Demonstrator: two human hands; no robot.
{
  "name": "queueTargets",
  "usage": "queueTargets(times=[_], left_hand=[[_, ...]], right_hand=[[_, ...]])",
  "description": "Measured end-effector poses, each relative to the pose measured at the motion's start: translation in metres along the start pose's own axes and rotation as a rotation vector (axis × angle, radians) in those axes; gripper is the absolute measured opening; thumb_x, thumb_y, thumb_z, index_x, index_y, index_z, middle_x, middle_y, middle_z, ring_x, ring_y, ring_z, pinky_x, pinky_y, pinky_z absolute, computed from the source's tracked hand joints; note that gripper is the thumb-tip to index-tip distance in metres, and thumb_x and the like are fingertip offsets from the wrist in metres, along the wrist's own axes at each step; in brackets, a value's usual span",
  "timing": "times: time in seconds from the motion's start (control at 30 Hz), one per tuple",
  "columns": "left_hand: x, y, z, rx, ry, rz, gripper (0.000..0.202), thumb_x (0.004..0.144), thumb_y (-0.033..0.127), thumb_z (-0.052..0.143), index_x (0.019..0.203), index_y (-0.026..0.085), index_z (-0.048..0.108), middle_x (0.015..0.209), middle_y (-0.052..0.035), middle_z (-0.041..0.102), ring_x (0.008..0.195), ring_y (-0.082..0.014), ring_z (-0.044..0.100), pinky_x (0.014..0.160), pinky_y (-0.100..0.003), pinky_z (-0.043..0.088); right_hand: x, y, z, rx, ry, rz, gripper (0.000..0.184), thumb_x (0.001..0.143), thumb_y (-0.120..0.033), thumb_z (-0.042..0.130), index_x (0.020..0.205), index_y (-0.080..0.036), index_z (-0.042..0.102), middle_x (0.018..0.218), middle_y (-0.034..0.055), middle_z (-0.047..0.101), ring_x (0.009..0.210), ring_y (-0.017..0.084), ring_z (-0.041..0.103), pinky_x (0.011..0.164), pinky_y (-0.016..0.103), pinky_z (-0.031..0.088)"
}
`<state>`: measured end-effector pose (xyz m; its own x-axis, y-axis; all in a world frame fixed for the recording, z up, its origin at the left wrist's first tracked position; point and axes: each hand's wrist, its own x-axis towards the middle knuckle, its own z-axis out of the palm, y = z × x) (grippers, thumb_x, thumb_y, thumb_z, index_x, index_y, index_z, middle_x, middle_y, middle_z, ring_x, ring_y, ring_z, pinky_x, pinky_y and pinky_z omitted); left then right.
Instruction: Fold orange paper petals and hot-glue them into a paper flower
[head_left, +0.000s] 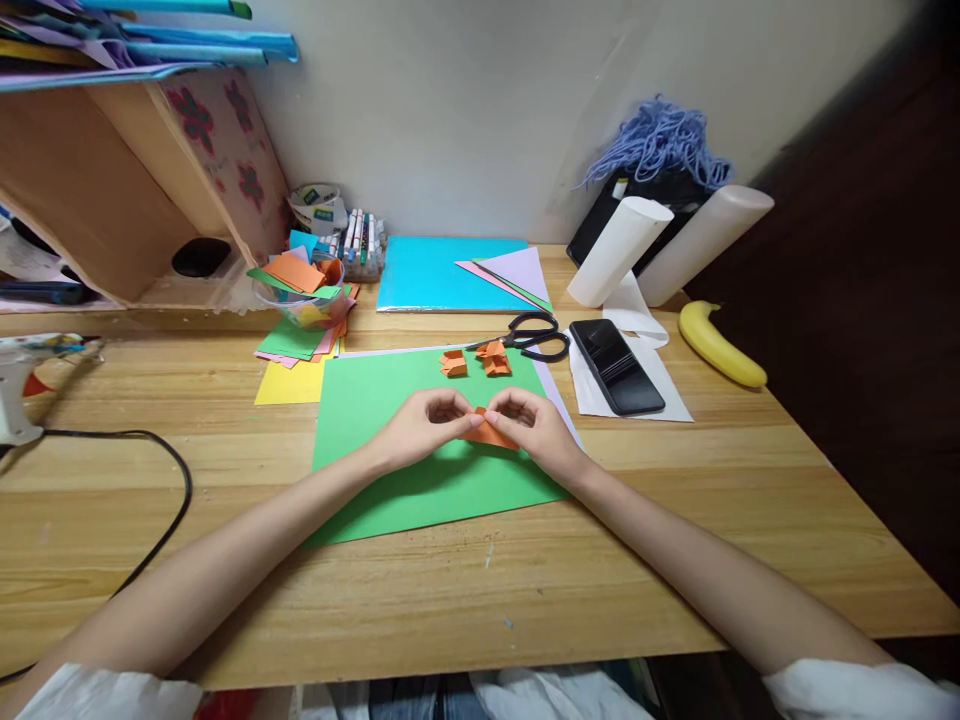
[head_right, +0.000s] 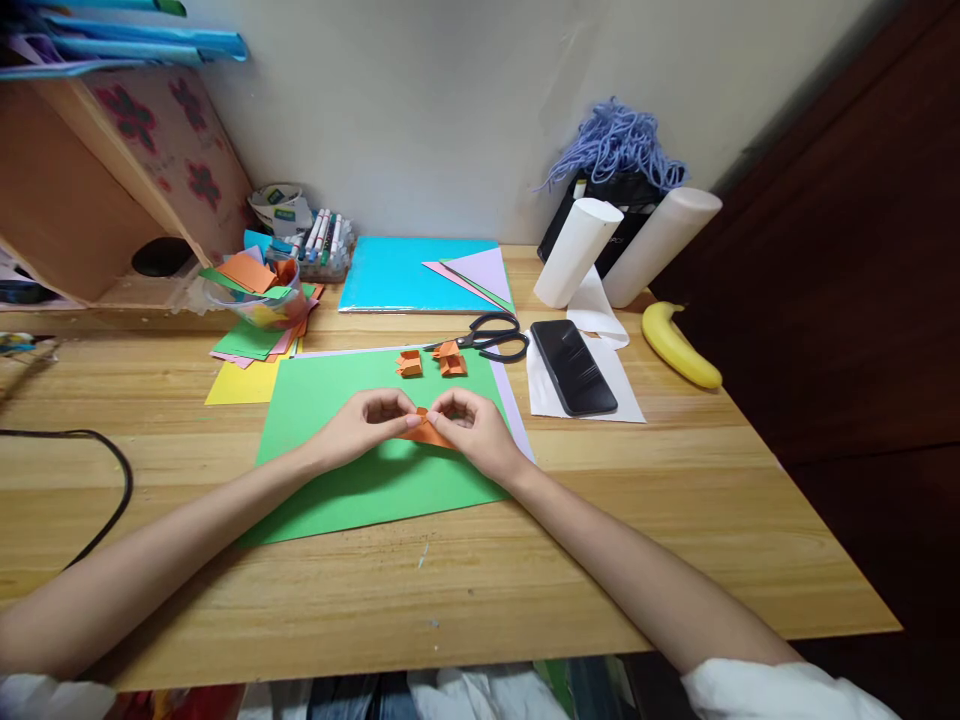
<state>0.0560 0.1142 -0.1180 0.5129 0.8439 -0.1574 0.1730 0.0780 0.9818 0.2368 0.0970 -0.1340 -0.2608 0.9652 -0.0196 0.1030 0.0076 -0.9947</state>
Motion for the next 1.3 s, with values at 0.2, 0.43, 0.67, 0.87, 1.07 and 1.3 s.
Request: queueTargets(times=[0.2, 0.43, 0.67, 0.87, 1.07, 1.3], left_hand=[[0.002, 0.006, -0.011, -0.092, -0.034, -0.088, 0.030, 0.071, 0.042, 0.062, 0.071, 0.013, 0.066, 0.067, -0.0006, 0.059, 0.067, -0.0111, 0.052, 0.069, -0.024, 0.042], [0.004, 0.002, -0.014, -0.030, -0.056, -0.144, 0.027, 0.065, 0.039, 0.069, 0.069, 0.012, 0.068, 0.060, -0.0003, 0.060, 0.057, -0.0087, 0.051, 0.059, -0.021, 0.041], [0.004, 0.004, -0.011, 0.023, -0.040, -0.182, 0.027, 0.062, 0.039, 0.071, 0.069, 0.013, 0.070, 0.062, -0.0022, 0.064, 0.056, -0.0087, 0.052, 0.055, -0.021, 0.041], [0.003, 0.002, -0.011, 0.091, -0.046, -0.154, 0.031, 0.064, 0.042, 0.069, 0.071, 0.013, 0.070, 0.064, -0.0037, 0.065, 0.057, -0.0098, 0.053, 0.054, -0.021, 0.041], [0.003, -0.001, -0.010, 0.100, -0.035, -0.137, 0.031, 0.065, 0.042, 0.068, 0.071, 0.012, 0.070, 0.064, -0.0032, 0.065, 0.056, -0.0092, 0.052, 0.052, -0.020, 0.039], [0.003, 0.005, -0.011, 0.074, -0.092, -0.156, 0.025, 0.068, 0.036, 0.065, 0.072, 0.012, 0.068, 0.065, -0.0021, 0.064, 0.058, -0.0089, 0.053, 0.057, -0.020, 0.041]], right_hand=[[0.001, -0.001, -0.003, 0.026, -0.084, 0.021, 0.017, 0.074, -0.031, 0.063, 0.073, -0.016, 0.056, 0.068, -0.0008, 0.052, 0.062, 0.010, 0.048, 0.059, 0.023, 0.040], [0.000, -0.001, -0.002, 0.025, -0.108, 0.025, 0.017, 0.074, -0.031, 0.062, 0.073, -0.015, 0.055, 0.067, -0.0015, 0.050, 0.059, 0.009, 0.045, 0.055, 0.021, 0.038], [-0.001, -0.003, -0.001, -0.035, -0.111, -0.006, 0.017, 0.075, -0.031, 0.060, 0.073, -0.015, 0.054, 0.068, -0.0007, 0.051, 0.061, 0.010, 0.047, 0.056, 0.022, 0.038], [-0.001, -0.001, -0.001, -0.091, -0.109, -0.034, 0.017, 0.076, -0.032, 0.059, 0.073, -0.016, 0.054, 0.070, 0.0001, 0.053, 0.064, 0.011, 0.050, 0.060, 0.023, 0.040], [-0.002, 0.001, -0.002, -0.117, -0.109, -0.045, 0.017, 0.077, -0.032, 0.058, 0.074, -0.016, 0.054, 0.070, 0.0004, 0.053, 0.066, 0.012, 0.050, 0.061, 0.024, 0.041], [-0.002, 0.000, -0.001, -0.108, -0.109, -0.038, 0.018, 0.076, -0.033, 0.059, 0.074, -0.016, 0.055, 0.071, 0.0001, 0.054, 0.065, 0.012, 0.050, 0.060, 0.024, 0.041]])
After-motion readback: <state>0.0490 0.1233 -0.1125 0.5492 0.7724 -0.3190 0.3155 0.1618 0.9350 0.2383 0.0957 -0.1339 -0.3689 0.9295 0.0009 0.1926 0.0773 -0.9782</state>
